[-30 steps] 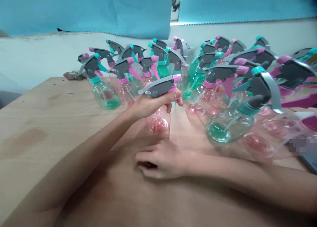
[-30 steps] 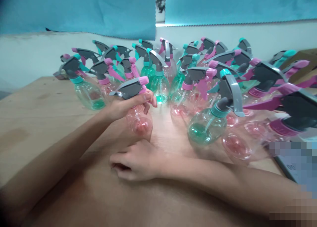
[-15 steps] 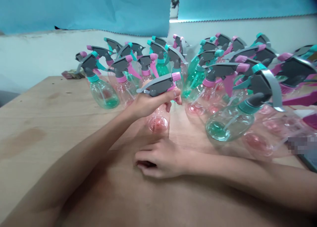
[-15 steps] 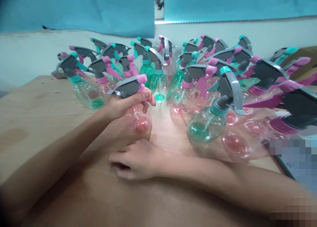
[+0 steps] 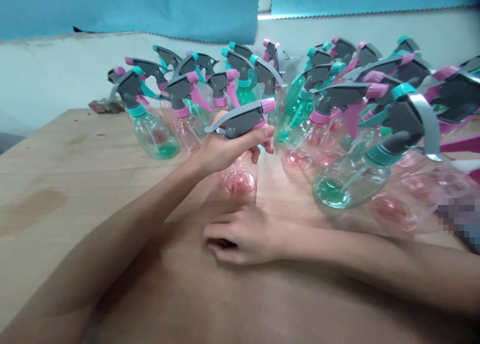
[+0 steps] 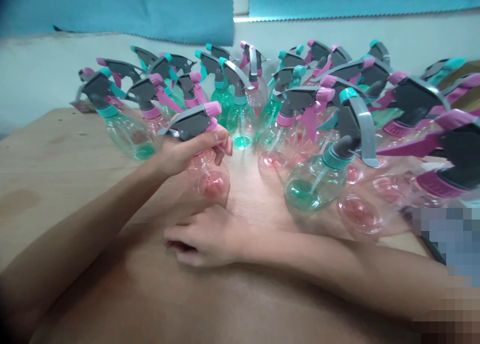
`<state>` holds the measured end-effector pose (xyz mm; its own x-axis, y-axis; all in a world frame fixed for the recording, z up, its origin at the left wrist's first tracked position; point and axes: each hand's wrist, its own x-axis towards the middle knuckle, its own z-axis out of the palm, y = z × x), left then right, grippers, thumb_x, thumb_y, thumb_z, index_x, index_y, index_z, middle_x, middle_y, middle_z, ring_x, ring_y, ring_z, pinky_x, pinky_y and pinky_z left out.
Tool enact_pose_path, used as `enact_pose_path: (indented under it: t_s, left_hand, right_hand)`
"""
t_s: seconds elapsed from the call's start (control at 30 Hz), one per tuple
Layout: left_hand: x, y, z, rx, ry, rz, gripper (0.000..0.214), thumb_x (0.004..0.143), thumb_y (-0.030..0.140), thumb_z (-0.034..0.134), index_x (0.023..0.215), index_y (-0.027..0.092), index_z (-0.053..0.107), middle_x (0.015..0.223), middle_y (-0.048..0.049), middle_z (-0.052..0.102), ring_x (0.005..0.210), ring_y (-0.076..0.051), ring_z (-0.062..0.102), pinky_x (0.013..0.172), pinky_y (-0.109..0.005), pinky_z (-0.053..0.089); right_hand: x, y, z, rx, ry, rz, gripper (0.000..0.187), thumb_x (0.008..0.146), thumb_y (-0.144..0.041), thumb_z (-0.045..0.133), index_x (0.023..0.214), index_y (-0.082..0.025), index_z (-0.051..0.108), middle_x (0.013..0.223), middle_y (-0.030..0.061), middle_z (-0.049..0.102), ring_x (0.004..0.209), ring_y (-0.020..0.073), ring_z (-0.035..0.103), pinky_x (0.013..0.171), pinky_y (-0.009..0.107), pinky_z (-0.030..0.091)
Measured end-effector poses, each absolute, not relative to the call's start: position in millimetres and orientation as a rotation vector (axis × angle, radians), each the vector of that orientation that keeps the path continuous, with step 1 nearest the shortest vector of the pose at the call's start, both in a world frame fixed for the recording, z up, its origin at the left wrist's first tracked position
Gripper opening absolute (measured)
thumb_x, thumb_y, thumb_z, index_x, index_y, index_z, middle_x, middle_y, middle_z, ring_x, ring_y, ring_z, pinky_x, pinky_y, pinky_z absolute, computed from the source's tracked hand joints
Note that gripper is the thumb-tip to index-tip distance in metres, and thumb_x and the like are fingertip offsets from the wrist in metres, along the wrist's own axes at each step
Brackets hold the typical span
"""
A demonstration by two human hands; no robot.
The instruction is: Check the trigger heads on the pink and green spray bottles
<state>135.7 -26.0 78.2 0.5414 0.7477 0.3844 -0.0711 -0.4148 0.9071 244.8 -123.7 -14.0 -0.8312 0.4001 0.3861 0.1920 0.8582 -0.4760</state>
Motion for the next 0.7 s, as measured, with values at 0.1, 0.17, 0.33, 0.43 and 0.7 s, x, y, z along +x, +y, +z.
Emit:
enact_pose_path:
  t_s: [0.1, 0.17, 0.33, 0.43, 0.7]
  left_hand:
    - [135.6, -25.4, 77.6, 1.779, 0.582, 1.010, 0.031, 0.088, 0.042, 0.082, 0.075, 0.017, 0.068, 0.075, -0.0068, 0.073, 0.068, -0.018, 0.072, 0.054, -0.028, 0.058]
    - [135.5, -25.0, 76.8, 1.780, 0.591, 1.011, 0.030, 0.088, 0.042, 0.082, 0.076, 0.018, 0.068, 0.075, -0.0071, 0.073, 0.070, -0.019, 0.073, 0.054, -0.029, 0.058]
    - [136.2, -25.5, 76.3, 1.771, 0.614, 1.016, 0.032, 0.085, 0.045, 0.084, 0.076, 0.019, 0.069, 0.077, -0.0084, 0.073, 0.077, -0.024, 0.075, 0.053, -0.031, 0.059]
    - [136.6, -25.2, 75.9, 1.762, 0.628, 1.015, 0.032, 0.084, 0.046, 0.084, 0.074, 0.019, 0.070, 0.078, -0.0084, 0.073, 0.078, -0.024, 0.075, 0.053, -0.031, 0.059]
    - [136.3, -23.5, 72.4, 1.763, 0.635, 1.023, 0.030, 0.087, 0.044, 0.082, 0.077, 0.017, 0.071, 0.078, -0.0081, 0.074, 0.079, -0.024, 0.076, 0.055, -0.031, 0.060]
  right_hand:
    - [245.1, -123.9, -14.1, -0.438, -2.544, 0.589, 0.015, 0.098, -0.023, 0.054, 0.098, -0.020, 0.069, 0.086, 0.0010, 0.074, 0.073, 0.0145, 0.060, 0.063, 0.030, 0.036]
    - [245.1, -124.1, -14.9, -0.447, -2.545, 0.594, 0.016, 0.099, -0.023, 0.054, 0.099, -0.020, 0.069, 0.087, 0.0010, 0.074, 0.073, 0.0142, 0.060, 0.063, 0.030, 0.034]
    - [245.3, -124.5, -15.1, -0.472, -2.568, 0.612, 0.017, 0.099, -0.025, 0.054, 0.102, -0.021, 0.070, 0.088, 0.0017, 0.075, 0.073, 0.0144, 0.060, 0.062, 0.030, 0.033]
    - [245.7, -124.8, -13.3, -0.466, -2.562, 0.614, 0.017, 0.099, -0.024, 0.053, 0.100, -0.020, 0.070, 0.087, 0.0018, 0.074, 0.073, 0.0147, 0.060, 0.063, 0.030, 0.034]
    - [246.9, -125.8, -10.8, -0.501, -2.558, 0.636, 0.014, 0.099, -0.024, 0.055, 0.097, -0.021, 0.069, 0.086, 0.0015, 0.074, 0.072, 0.0146, 0.059, 0.062, 0.030, 0.032]
